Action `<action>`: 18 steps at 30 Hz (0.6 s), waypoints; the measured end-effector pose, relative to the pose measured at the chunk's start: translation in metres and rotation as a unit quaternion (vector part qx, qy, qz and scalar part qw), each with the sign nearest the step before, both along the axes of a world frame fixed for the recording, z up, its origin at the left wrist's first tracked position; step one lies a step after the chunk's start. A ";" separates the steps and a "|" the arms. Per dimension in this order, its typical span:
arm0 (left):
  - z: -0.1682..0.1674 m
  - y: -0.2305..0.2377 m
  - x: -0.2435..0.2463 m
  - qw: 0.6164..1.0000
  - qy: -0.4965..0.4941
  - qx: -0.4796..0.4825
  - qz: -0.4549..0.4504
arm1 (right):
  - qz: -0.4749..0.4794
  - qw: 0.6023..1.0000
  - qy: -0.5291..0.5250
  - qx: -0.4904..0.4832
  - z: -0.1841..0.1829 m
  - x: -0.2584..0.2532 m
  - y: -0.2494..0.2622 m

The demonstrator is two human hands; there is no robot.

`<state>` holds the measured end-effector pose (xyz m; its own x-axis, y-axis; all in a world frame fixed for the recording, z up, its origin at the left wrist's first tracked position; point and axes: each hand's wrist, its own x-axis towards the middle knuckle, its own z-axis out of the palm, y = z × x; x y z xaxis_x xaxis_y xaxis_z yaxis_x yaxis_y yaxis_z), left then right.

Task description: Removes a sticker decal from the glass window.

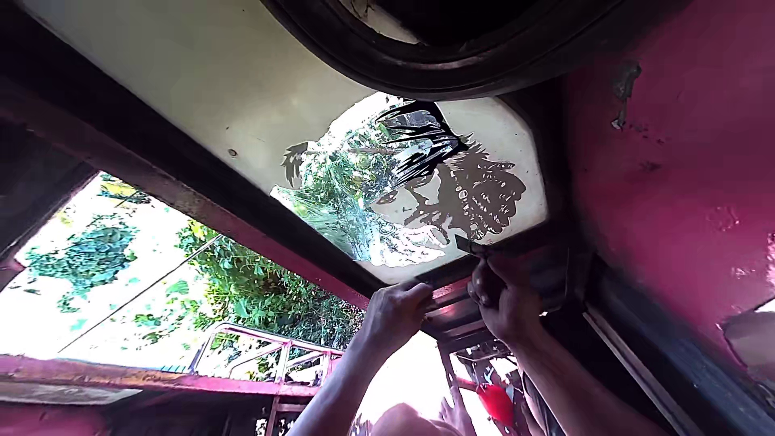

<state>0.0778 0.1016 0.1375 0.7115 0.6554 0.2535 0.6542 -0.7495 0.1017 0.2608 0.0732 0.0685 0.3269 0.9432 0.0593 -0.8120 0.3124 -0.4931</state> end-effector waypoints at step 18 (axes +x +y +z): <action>0.126 0.026 0.088 0.913 -0.254 0.256 0.193 | 0.085 0.996 -0.002 0.039 0.136 -0.040 0.035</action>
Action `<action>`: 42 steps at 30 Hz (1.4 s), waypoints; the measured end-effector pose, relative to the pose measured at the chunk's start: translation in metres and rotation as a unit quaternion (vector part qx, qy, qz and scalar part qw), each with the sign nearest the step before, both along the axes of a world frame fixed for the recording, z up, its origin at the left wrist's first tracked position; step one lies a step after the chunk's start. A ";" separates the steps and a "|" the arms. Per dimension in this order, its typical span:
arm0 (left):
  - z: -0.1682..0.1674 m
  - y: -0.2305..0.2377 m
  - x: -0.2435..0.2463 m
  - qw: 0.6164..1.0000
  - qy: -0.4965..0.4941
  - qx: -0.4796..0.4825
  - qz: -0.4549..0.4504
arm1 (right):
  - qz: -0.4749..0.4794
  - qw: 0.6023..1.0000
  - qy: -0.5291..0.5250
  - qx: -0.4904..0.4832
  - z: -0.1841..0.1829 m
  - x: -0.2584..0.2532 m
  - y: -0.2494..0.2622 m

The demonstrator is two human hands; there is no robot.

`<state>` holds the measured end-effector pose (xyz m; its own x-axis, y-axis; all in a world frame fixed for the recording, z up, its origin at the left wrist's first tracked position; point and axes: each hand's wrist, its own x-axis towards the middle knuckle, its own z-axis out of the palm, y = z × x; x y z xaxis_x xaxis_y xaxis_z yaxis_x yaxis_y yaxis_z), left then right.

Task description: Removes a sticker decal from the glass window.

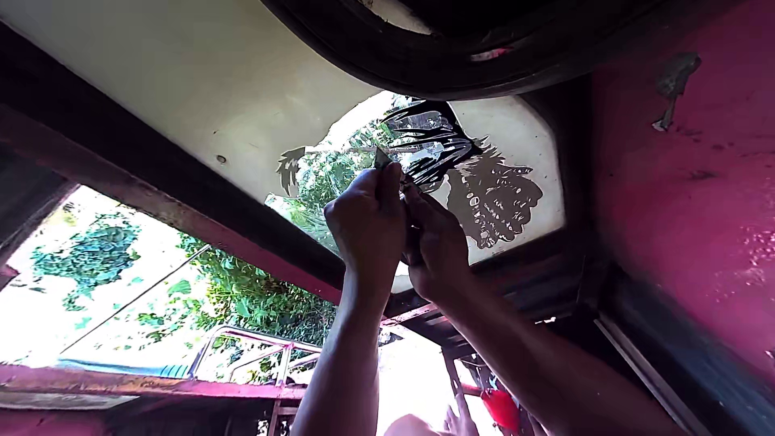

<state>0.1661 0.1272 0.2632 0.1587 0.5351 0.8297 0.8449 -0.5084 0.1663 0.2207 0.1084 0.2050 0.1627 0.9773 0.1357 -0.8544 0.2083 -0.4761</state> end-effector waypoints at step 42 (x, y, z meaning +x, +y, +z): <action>-0.006 -0.003 0.006 0.998 0.048 0.003 0.029 | -0.039 0.997 0.025 0.056 -0.011 -0.010 0.005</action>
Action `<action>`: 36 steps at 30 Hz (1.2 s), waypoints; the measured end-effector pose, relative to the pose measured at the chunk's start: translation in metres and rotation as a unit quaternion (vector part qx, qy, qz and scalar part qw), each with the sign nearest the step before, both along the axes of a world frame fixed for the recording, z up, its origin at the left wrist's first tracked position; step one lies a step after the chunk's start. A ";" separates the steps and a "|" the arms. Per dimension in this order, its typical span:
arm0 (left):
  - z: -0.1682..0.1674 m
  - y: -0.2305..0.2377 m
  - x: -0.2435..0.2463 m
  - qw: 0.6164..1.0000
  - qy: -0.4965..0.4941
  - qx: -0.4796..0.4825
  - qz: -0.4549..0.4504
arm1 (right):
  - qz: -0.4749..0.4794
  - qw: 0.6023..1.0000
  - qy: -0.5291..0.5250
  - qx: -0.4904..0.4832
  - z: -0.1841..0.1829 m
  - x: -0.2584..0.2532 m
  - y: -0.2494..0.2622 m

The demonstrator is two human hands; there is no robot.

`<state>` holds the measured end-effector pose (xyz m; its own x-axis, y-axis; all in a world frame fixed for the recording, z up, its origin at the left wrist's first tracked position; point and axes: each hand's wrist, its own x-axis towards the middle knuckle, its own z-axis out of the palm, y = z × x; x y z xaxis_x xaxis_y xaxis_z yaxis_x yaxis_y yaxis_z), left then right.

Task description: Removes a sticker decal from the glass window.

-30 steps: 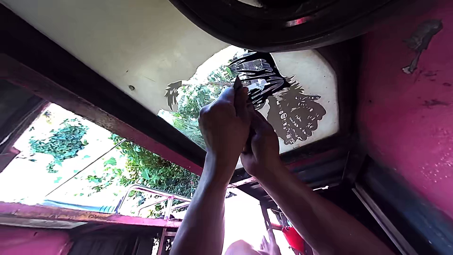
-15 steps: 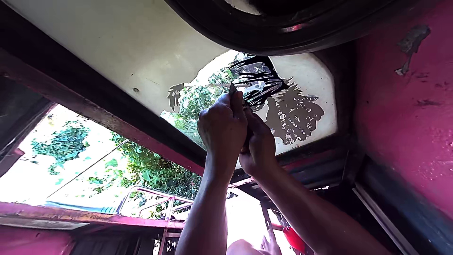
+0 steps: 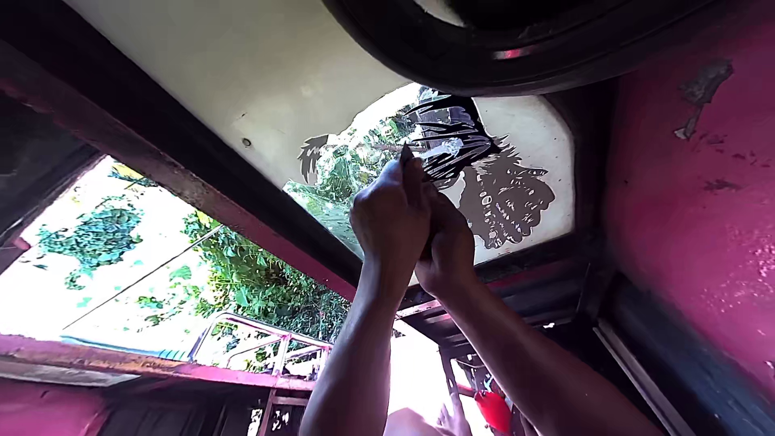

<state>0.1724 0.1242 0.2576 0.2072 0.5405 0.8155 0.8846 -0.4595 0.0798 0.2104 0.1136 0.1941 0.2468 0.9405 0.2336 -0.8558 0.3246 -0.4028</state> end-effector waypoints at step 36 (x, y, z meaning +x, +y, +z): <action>0.010 -0.002 0.009 0.999 -0.001 -0.015 0.030 | -0.032 0.999 -0.019 -0.037 0.010 0.005 0.000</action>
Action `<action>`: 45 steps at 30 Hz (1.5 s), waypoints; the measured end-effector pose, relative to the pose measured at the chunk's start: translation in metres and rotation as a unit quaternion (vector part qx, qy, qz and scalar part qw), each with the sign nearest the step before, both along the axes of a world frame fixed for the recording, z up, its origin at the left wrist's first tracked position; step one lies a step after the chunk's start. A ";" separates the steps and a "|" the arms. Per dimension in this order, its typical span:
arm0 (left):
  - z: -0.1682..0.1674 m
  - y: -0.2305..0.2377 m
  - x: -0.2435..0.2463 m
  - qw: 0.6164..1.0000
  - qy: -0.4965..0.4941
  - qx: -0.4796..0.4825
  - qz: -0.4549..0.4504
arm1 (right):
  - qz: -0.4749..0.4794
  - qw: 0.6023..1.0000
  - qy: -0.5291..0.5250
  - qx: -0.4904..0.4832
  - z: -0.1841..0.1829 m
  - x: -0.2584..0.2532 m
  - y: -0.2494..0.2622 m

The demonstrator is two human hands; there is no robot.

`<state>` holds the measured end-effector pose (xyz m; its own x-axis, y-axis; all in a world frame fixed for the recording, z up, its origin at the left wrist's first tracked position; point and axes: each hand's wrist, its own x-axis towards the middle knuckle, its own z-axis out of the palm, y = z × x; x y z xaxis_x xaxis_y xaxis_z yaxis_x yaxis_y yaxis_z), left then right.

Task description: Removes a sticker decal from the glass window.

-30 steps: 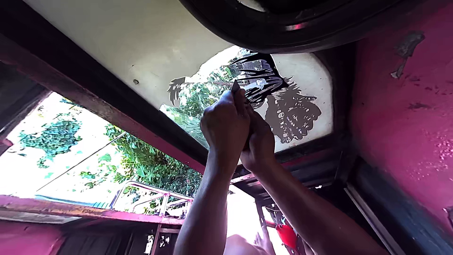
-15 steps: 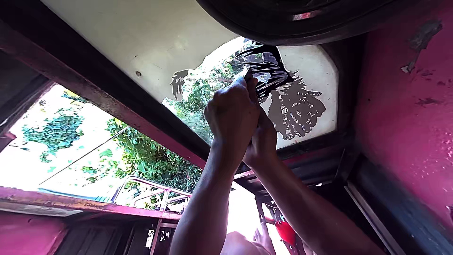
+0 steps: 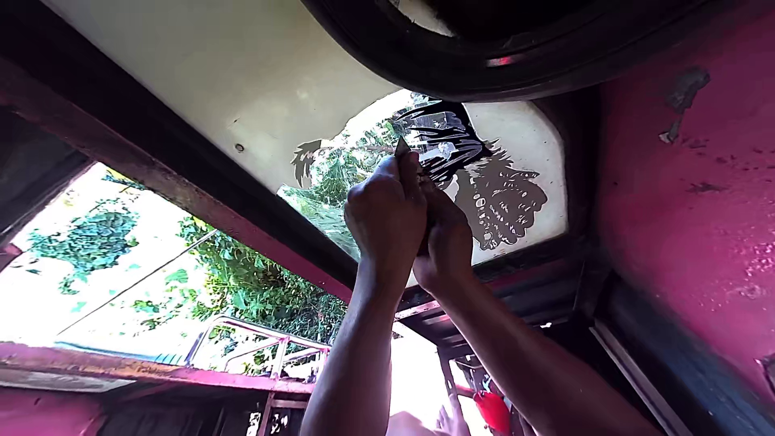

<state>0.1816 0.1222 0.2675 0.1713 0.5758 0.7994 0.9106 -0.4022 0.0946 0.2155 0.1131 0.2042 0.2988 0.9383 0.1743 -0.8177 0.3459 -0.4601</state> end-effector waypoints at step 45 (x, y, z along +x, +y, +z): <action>-0.011 -0.002 -0.035 0.980 -0.088 0.083 -0.161 | 0.032 0.989 0.031 0.142 -0.035 0.014 0.006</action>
<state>0.1465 0.1198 0.2565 0.1736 0.3743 0.9109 0.7095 -0.6890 0.1479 0.2293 0.1187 0.1692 0.2582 0.8712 0.4176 -0.8660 0.4003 -0.2996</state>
